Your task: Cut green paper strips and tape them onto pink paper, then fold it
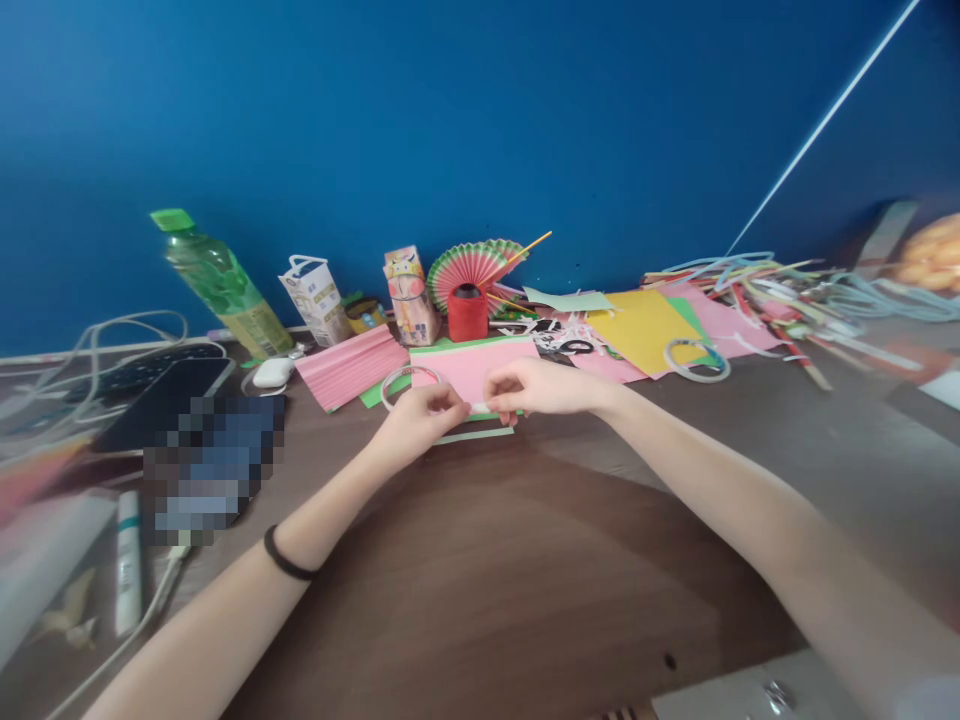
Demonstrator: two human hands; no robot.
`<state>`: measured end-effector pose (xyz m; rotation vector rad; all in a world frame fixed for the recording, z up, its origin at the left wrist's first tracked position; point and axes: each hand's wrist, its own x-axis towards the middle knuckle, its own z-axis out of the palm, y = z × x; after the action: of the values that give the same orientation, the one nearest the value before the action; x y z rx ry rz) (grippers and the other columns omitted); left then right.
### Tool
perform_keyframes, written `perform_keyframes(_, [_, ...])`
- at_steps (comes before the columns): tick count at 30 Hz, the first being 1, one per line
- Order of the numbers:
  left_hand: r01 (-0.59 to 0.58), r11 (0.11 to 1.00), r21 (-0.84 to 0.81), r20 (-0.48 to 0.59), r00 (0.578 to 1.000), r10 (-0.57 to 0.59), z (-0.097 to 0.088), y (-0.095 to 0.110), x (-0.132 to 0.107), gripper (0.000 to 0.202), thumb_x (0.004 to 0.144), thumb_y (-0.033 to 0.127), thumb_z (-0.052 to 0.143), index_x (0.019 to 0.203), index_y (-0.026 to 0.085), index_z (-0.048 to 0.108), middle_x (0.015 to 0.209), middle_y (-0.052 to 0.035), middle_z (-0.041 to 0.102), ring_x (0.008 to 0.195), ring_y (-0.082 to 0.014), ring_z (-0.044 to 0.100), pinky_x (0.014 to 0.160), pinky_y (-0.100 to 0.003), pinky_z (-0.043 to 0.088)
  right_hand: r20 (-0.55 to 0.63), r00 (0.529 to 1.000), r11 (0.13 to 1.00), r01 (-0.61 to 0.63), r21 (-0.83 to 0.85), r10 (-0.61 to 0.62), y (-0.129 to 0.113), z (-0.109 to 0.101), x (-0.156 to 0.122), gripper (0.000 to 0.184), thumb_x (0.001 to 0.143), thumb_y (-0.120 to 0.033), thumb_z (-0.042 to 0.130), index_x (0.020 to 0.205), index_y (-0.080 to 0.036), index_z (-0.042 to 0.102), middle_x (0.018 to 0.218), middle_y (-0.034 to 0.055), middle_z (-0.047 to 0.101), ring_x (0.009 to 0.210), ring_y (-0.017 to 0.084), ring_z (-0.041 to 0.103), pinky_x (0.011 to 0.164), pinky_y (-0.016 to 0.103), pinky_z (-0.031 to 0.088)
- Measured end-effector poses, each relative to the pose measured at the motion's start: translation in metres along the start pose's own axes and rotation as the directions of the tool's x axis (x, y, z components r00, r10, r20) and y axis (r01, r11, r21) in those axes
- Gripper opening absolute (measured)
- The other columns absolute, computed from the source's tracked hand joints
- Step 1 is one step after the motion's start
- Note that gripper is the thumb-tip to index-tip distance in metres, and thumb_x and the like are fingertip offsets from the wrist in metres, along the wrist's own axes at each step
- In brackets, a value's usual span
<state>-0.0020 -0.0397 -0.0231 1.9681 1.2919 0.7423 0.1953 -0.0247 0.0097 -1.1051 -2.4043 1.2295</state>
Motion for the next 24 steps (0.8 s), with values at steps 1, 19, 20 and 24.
perform_keyframes(1, [-0.004, 1.000, 0.009, -0.002, 1.000, 0.004, 0.000, 0.000, 0.000, 0.022, 0.071, 0.036, 0.054, 0.062, 0.016, 0.058, 0.062, 0.0009, 0.058, 0.063, -0.0129, 0.050, 0.064, -0.025, 0.039, 0.001, 1.000, 1.000, 0.007, 0.004, -0.007, 0.000, 0.000, 0.000, 0.011, 0.078, -0.024, 0.049, 0.077, -0.015, 0.055, 0.067, 0.0016, 0.061, 0.060, 0.010, 0.057, 0.055, 0.021, 0.041])
perform_keyframes(19, [-0.059, 0.998, 0.030, 0.004, 0.998, 0.059, 0.000, 0.000, -0.003, 0.022, 0.076, 0.036, 0.051, 0.064, 0.017, 0.055, 0.066, 0.0015, 0.059, 0.066, -0.0127, 0.051, 0.069, -0.025, 0.041, -0.142, 0.990, 0.998, -0.012, -0.059, 0.003, 0.001, -0.001, 0.001, 0.020, 0.079, -0.031, 0.046, 0.075, -0.015, 0.058, 0.073, 0.0031, 0.063, 0.066, 0.013, 0.059, 0.058, 0.022, 0.042])
perform_keyframes(20, [-0.065, 0.997, 0.029, 0.008, 0.998, 0.065, 0.000, 0.000, -0.003, 0.022, 0.076, 0.036, 0.051, 0.065, 0.017, 0.055, 0.066, 0.0015, 0.059, 0.066, -0.0127, 0.052, 0.068, -0.025, 0.040, -0.127, 0.992, 0.999, 0.011, -0.047, -0.017, -0.001, 0.001, 0.001, 0.020, 0.079, -0.031, 0.048, 0.076, -0.015, 0.058, 0.074, 0.0032, 0.064, 0.068, 0.013, 0.059, 0.060, 0.023, 0.043])
perform_keyframes(24, [-0.051, 0.998, 0.043, 0.014, 0.999, 0.050, 0.002, 0.000, -0.003, 0.024, 0.076, 0.037, 0.052, 0.066, 0.017, 0.058, 0.067, 0.0011, 0.060, 0.066, -0.0127, 0.052, 0.065, -0.024, 0.040, -0.073, 0.995, 0.994, 0.063, -0.086, -0.070, -0.006, 0.004, 0.001, 0.014, 0.077, -0.025, 0.050, 0.072, -0.015, 0.058, 0.068, 0.0018, 0.062, 0.065, 0.012, 0.058, 0.062, 0.024, 0.043])
